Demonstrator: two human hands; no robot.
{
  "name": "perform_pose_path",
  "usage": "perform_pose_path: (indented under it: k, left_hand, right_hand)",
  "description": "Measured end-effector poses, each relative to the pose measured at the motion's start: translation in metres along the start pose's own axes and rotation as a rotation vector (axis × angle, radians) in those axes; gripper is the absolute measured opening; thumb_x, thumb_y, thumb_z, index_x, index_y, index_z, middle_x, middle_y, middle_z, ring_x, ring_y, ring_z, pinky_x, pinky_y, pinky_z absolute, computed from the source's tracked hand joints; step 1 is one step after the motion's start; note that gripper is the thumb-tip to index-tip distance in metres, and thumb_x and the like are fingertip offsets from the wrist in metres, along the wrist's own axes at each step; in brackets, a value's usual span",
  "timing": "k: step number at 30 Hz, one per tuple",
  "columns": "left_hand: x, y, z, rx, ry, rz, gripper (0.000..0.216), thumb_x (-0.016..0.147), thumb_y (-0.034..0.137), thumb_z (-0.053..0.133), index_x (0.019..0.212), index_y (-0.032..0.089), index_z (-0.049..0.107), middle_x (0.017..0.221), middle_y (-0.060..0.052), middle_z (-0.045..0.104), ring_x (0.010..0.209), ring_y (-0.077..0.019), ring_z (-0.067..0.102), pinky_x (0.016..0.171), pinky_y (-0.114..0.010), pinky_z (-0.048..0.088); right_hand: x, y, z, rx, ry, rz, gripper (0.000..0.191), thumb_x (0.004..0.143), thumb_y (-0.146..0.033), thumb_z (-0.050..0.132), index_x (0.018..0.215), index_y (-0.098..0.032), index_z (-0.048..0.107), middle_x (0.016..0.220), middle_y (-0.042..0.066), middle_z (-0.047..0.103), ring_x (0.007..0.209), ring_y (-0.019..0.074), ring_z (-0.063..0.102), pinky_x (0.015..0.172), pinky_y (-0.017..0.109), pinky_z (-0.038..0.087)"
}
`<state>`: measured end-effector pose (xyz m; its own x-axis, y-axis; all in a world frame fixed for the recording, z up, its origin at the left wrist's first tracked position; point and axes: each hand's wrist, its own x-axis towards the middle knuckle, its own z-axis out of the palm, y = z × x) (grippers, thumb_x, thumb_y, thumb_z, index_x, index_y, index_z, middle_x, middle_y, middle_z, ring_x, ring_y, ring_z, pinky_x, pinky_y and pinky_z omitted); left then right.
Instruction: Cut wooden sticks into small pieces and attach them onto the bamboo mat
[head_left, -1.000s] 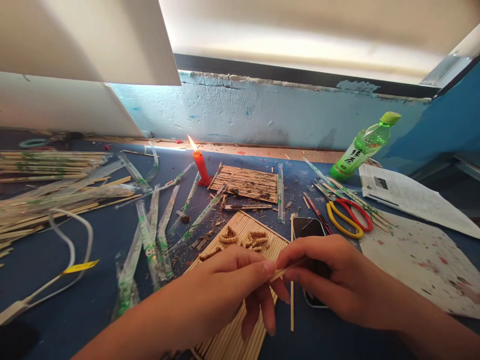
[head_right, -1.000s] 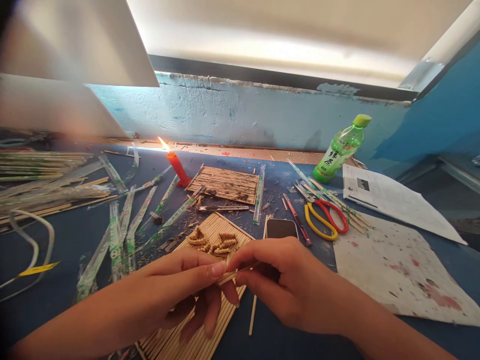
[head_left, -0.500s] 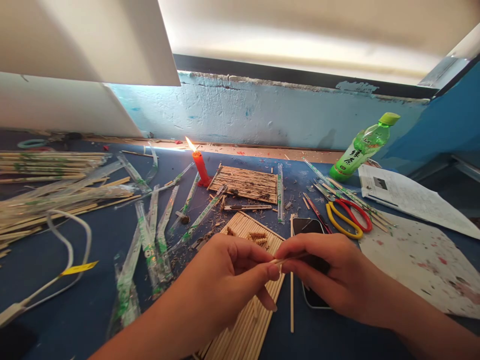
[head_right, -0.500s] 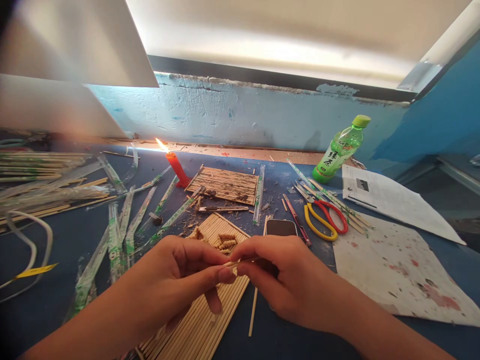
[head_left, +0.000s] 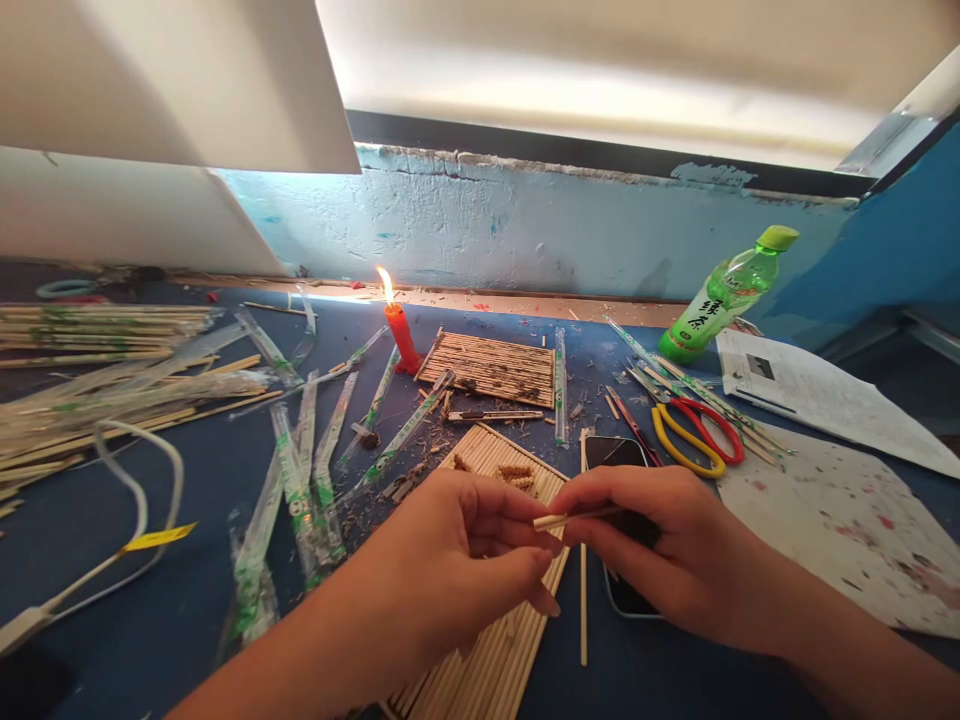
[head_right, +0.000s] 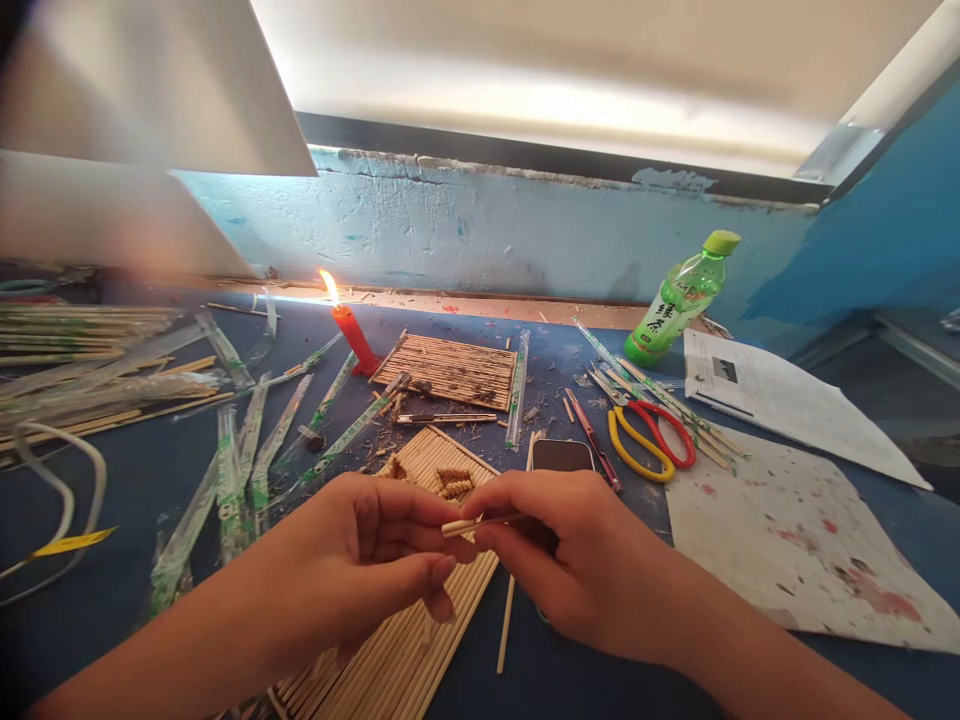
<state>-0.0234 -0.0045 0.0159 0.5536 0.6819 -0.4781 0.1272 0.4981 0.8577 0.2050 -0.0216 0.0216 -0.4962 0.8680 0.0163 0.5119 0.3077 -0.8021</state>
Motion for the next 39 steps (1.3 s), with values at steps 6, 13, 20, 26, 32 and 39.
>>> perform_pose_path:
  k: [6,13,20,26,32,39]
  left_hand:
    - [-0.001,0.003,0.000,0.039,0.053,-0.029,0.025,0.084,0.033,0.080,0.104,0.018,0.077,0.077,-0.004,0.081,0.069,-0.0180,0.076,0.037,-0.014,0.038]
    - [0.000,0.006,0.005,0.060,0.092,-0.053,0.022,0.088,0.037,0.074,0.088,0.016,0.078,0.065,-0.004,0.076,0.049,-0.0121,0.062,0.034,-0.015,0.038]
    - [-0.001,0.015,0.005,0.049,0.249,0.003,0.017,0.084,0.031,0.080,0.088,0.014,0.076,0.069,-0.004,0.076,0.053,-0.0131,0.066,0.035,-0.015,0.043]
    - [-0.005,0.017,0.006,0.089,0.288,0.034,0.019,0.084,0.033,0.080,0.090,0.015,0.077,0.068,-0.005,0.077,0.047,-0.0110,0.060,0.036,-0.017,0.043]
    - [-0.007,0.017,0.004,0.118,0.301,0.113,0.021,0.085,0.036,0.078,0.091,0.016,0.079,0.071,-0.006,0.078,0.053,-0.0127,0.064,0.038,-0.016,0.045]
    - [-0.015,0.017,0.003,0.093,0.386,0.233,0.022,0.086,0.038,0.078,0.093,0.017,0.079,0.074,-0.005,0.079,0.058,-0.0133,0.065,0.044,-0.017,0.050]
  right_hand:
    - [0.000,0.001,-0.001,0.013,-0.012,0.002,0.018,0.103,-0.025,0.061,0.116,-0.027,0.072,0.099,0.000,0.080,0.084,0.0169,0.073,0.073,0.026,0.054]
    - [-0.002,-0.001,0.002,0.016,-0.032,0.007,0.017,0.103,-0.028,0.060,0.115,-0.027,0.072,0.097,0.000,0.080,0.081,0.0165,0.073,0.072,0.027,0.054]
    - [0.004,0.029,-0.048,-0.579,0.410,0.199,0.027,0.101,-0.041,0.056,0.118,-0.027,0.071,0.110,0.007,0.077,0.095,0.0277,0.072,0.083,0.038,0.054]
    - [0.007,0.110,-0.094,-0.861,0.324,0.588,0.036,0.084,-0.030,0.069,0.114,-0.012,0.072,0.099,0.022,0.071,0.090,0.0427,0.070,0.078,0.050,0.053]
    - [0.006,0.134,-0.094,-0.814,0.327,0.712,0.034,0.096,-0.038,0.071,0.122,-0.017,0.066,0.118,0.011,0.068,0.090,0.0233,0.069,0.079,0.041,0.058]
    - [0.011,0.087,-0.097,-0.618,0.443,0.537,0.047,0.084,-0.032,0.077,0.126,-0.016,0.066,0.100,0.013,0.068,0.083,0.0287,0.071,0.068,0.038,0.057]
